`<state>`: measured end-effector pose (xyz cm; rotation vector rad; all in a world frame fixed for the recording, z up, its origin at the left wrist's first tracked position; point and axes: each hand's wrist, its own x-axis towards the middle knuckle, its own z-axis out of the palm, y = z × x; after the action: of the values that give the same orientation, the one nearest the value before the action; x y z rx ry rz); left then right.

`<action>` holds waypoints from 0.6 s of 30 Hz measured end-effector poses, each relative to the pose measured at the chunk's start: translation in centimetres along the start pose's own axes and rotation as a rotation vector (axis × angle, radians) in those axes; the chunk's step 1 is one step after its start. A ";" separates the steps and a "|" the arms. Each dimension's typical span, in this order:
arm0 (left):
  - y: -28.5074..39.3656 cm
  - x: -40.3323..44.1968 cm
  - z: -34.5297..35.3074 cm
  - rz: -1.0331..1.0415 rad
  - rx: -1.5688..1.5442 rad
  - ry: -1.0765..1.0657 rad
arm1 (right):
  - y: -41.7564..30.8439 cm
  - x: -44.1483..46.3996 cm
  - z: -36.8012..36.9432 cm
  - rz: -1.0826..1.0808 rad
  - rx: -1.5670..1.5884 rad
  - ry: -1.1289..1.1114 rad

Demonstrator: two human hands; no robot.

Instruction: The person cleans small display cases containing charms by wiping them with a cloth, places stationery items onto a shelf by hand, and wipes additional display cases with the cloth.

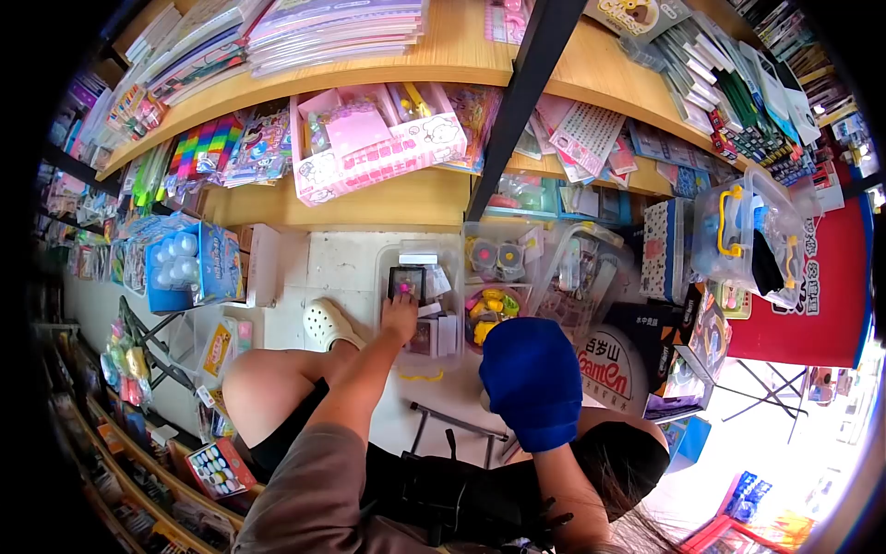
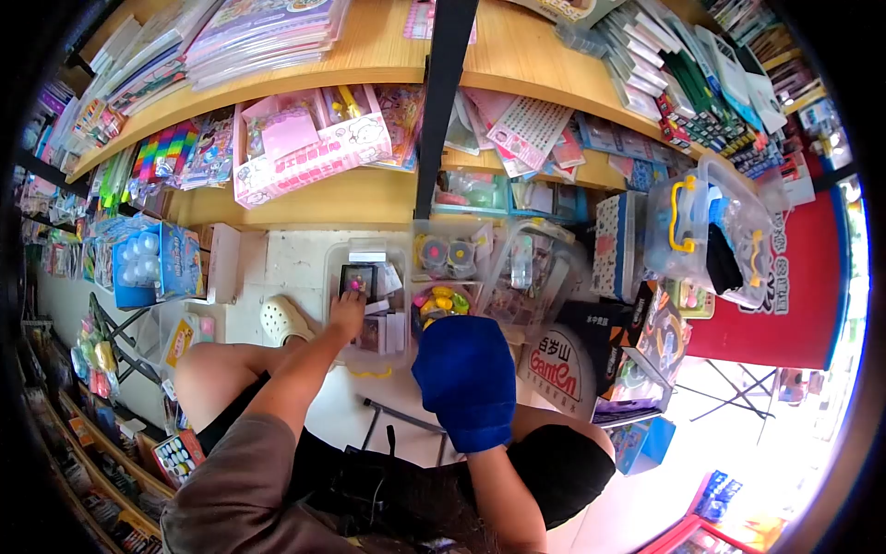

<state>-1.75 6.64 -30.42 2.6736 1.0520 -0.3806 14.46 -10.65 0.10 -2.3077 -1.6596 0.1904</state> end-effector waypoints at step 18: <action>3.2 -9.1 -27.3 -0.035 -1.897 -0.339 | -3.8 -1.9 -7.1 -0.259 -0.185 0.210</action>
<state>-1.79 7.29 -1.48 0.8401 0.6446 0.1736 12.31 -12.46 7.91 -2.1200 -1.9089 -0.2616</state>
